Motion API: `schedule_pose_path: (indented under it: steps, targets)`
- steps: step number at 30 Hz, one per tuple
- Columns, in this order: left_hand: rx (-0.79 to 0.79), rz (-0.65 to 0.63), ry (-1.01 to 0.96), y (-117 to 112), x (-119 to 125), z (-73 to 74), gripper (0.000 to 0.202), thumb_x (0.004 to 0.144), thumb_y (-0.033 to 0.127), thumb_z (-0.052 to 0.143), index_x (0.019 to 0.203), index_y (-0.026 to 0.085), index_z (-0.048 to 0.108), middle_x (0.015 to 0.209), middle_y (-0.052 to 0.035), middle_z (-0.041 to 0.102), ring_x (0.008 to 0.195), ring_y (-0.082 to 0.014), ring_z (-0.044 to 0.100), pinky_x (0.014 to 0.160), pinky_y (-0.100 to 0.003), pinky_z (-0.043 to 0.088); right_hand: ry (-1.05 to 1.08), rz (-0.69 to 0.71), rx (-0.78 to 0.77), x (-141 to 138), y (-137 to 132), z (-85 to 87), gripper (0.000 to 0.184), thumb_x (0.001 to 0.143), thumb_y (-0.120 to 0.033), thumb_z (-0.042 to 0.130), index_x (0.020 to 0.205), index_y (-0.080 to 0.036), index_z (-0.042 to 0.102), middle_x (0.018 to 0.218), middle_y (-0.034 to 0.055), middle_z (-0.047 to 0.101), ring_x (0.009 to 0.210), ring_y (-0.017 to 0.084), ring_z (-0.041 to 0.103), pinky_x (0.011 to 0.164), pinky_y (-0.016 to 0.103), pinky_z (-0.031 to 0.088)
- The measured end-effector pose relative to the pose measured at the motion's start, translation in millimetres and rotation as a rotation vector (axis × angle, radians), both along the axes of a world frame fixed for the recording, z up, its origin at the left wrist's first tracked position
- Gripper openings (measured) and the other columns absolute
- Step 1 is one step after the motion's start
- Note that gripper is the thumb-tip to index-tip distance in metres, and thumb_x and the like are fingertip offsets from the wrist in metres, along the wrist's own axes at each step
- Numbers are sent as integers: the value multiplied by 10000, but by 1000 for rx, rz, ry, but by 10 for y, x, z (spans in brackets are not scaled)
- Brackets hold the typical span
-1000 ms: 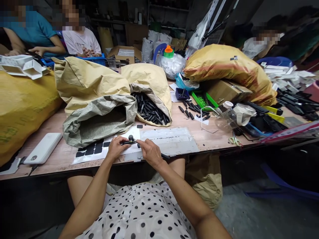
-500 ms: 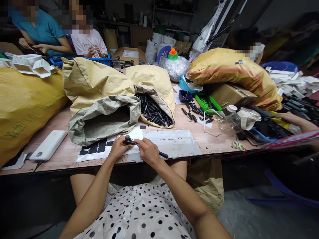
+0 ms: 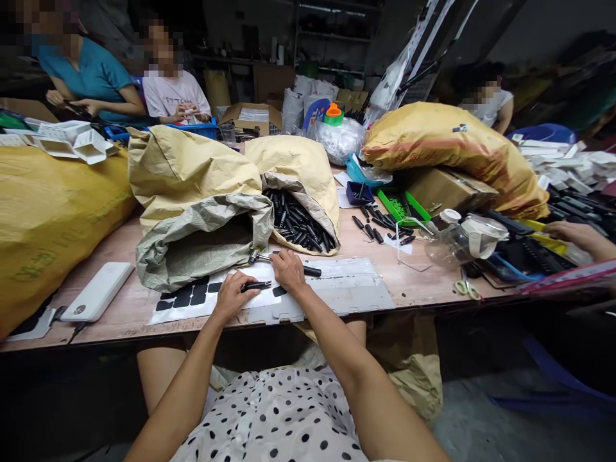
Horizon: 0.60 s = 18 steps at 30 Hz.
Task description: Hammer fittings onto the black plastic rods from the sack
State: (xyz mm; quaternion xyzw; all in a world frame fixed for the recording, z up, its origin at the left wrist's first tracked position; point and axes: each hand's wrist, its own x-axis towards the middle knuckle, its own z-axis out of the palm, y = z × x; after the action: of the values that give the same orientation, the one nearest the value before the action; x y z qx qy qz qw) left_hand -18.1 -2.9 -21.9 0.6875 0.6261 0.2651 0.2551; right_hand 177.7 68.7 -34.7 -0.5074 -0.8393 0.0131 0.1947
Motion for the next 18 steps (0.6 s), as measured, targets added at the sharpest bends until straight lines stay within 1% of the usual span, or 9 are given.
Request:
schedule_pose_path:
  steps: [4, 7, 9, 10, 12, 14, 15, 16, 18]
  targets:
    - [31, 11, -105, 3, -3, -13, 137, 806, 323, 728, 920, 265, 779, 927, -32, 731, 932, -254, 603, 895, -388, 479, -23, -9, 14, -3, -18, -21, 267, 1001, -221, 555, 1193, -229, 741, 1011, 96, 660, 974, 247, 533, 836, 339, 407]
    - [41, 81, -350, -101, -10, 40, 214, 809, 404, 694, 936, 239, 744, 963, -48, 738, 940, -254, 618, 887, -383, 485, -35, -16, 23, -25, -18, -21, 250, 1003, -226, 557, 1173, -224, 741, 1018, 94, 656, 968, 242, 525, 839, 338, 402]
    - [-18, 94, -566, -263, -41, 108, 300, 822, 483, 683, 966, 223, 722, 961, -55, 742, 938, -247, 638, 882, -370, 493, -43, -23, 31, -46, -12, -26, 233, 1000, -231, 564, 1150, -227, 742, 1014, 90, 654, 959, 240, 521, 836, 338, 398]
    - [-90, 64, -668, -367, -65, 142, 350, 826, 525, 686, 986, 215, 715, 936, -56, 743, 915, -242, 647, 870, -365, 498, -47, -27, 34, -57, -10, -29, 224, 998, -234, 568, 1140, -227, 742, 1011, 89, 653, 956, 241, 520, 831, 339, 396]
    - [-337, -93, -813, -596, -117, 181, 448, 813, 598, 713, 1009, 195, 713, 838, -54, 739, 821, -225, 654, 822, -354, 505, -53, -38, 39, -74, -9, -33, 212, 993, -238, 574, 1125, -226, 740, 1008, 89, 653, 957, 243, 520, 819, 339, 391]
    - [-648, -282, -851, -809, -145, 138, 524, 764, 643, 764, 992, 173, 719, 755, -55, 726, 725, -202, 639, 760, -336, 497, -57, -44, 42, -85, -14, -30, 209, 992, -238, 574, 1123, -223, 736, 1011, 92, 653, 961, 246, 520, 810, 339, 386]
    - [-778, -336, -840, -898, -140, 73, 550, 728, 655, 793, 971, 167, 721, 726, -51, 717, 693, -190, 628, 737, -325, 488, -59, -46, 42, -88, -19, -25, 208, 991, -237, 571, 1120, -220, 734, 1014, 94, 653, 964, 247, 519, 808, 339, 385]
    - [-868, -344, -818, -972, -120, -20, 564, 690, 662, 817, 942, 166, 720, 700, -43, 704, 672, -180, 618, 720, -314, 479, -62, -47, 40, -91, -23, -20, 207, 991, -235, 569, 1117, -216, 733, 1017, 96, 652, 966, 248, 518, 807, 339, 384]
    - [-926, -215, -748, -1078, -44, -273, 549, 635, 662, 834, 855, 174, 713, 645, -18, 660, 642, -169, 596, 688, -299, 458, -68, -48, 32, -98, -30, -8, 205, 991, -233, 564, 1108, -208, 730, 1020, 101, 650, 966, 250, 516, 802, 340, 381]
